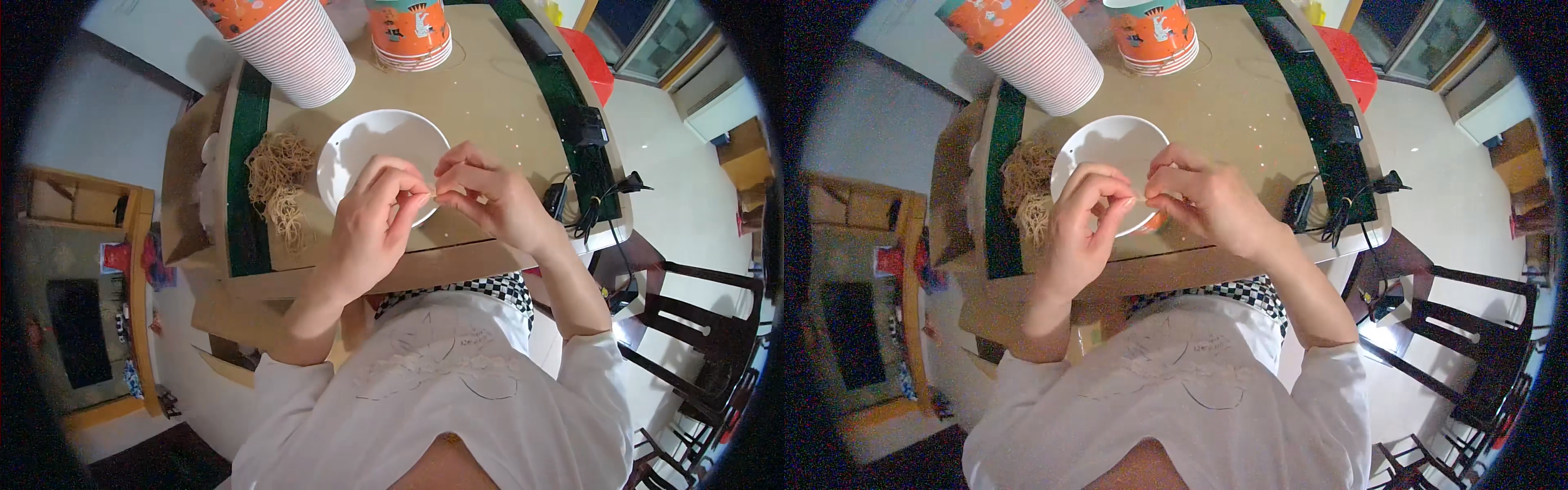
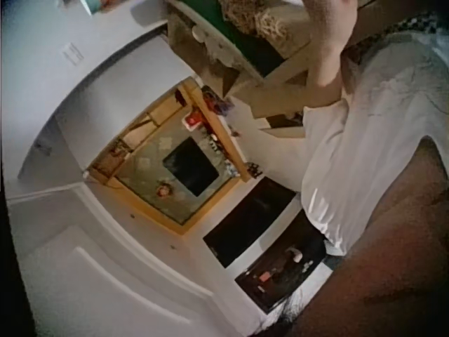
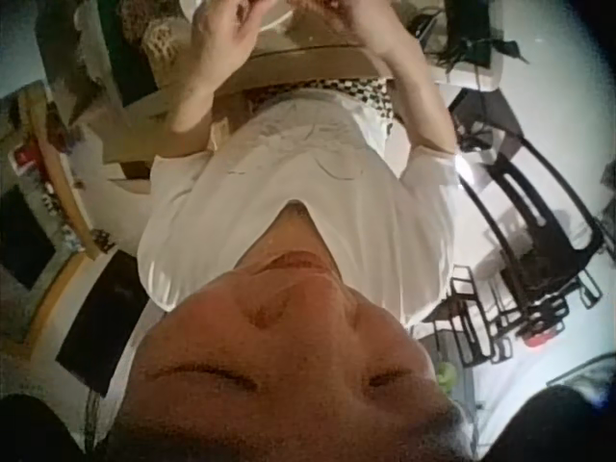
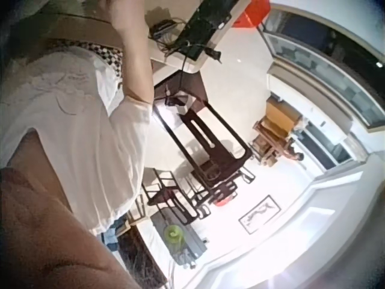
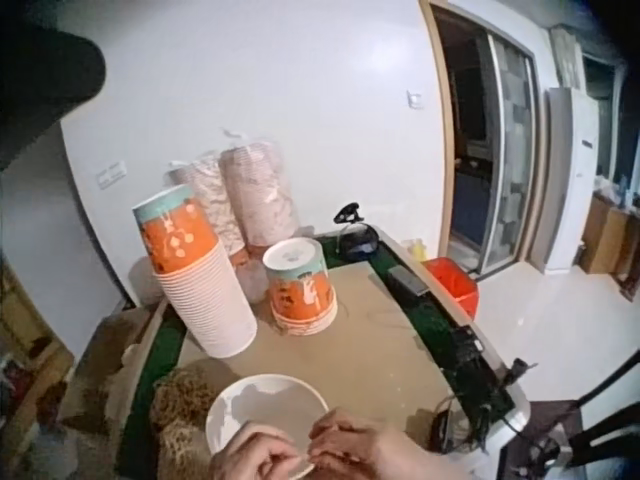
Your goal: Tie and secure thin string around the rims of paper bowls for packaging.
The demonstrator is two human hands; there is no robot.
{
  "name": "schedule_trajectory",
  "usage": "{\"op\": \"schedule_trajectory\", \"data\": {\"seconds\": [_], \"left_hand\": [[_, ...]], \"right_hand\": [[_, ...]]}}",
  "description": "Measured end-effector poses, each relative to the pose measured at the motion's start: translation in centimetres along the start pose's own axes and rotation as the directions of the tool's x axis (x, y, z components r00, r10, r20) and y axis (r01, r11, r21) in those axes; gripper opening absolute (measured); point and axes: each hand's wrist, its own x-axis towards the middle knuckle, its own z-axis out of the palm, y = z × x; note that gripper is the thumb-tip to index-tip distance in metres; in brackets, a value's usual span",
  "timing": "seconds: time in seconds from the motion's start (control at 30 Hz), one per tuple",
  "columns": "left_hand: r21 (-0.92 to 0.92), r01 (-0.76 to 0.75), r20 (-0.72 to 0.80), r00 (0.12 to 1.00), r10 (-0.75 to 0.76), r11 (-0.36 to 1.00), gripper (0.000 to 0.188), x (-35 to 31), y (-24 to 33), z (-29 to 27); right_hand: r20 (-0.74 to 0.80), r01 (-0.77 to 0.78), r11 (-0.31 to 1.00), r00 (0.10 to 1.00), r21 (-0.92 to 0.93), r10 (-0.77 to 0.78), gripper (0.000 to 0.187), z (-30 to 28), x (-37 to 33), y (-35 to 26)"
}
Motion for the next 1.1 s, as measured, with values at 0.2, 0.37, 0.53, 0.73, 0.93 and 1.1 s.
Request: {"op": "schedule_trajectory", "data": {"seconds": [0.2,0.37,0.53,0.73,0.93,1.1], "left_hand": [[-0.082,-0.053,-0.068,0.997,0.047,0.995,0.011,-0.2,0.3,0.4],[-0.174,-0.01,-0.113,0.994,-0.01,0.985,0.01,-0.5,0.4,0.0],[-0.234,0.12,-0.058,0.989,-0.138,0.965,0.006,-0.6,-0.6,-0.2],[-0.24,0.141,-0.194,0.962,-0.19,0.961,0.005,-1.0,-3.3,-0.7],[0.153,0.173,-0.401,0.911,-0.099,0.973,0.006,-1.7,-4.9,-0.9],[0.121,0.167,-0.39,0.914,-0.108,0.979,0.006,-2.3,-5.0,-0.7]], "right_hand": [[-0.014,0.091,0.99,0.996,-0.109,-0.093,0.013,-0.2,0.0,0.3],[0.033,0.105,0.967,0.994,-0.23,-0.101,0.018,0.3,-0.2,1.1],[0.062,0.008,0.986,0.998,-0.165,0.003,0.022,1.2,-0.4,1.9],[0.078,0.047,0.991,0.996,-0.128,-0.037,0.021,1.5,-0.3,2.5],[0.059,0.066,0.977,0.997,-0.201,-0.055,0.018,1.2,-0.2,1.6],[0.04,0.083,0.957,0.996,-0.279,-0.074,0.014,1.1,-0.2,1.8]]}}
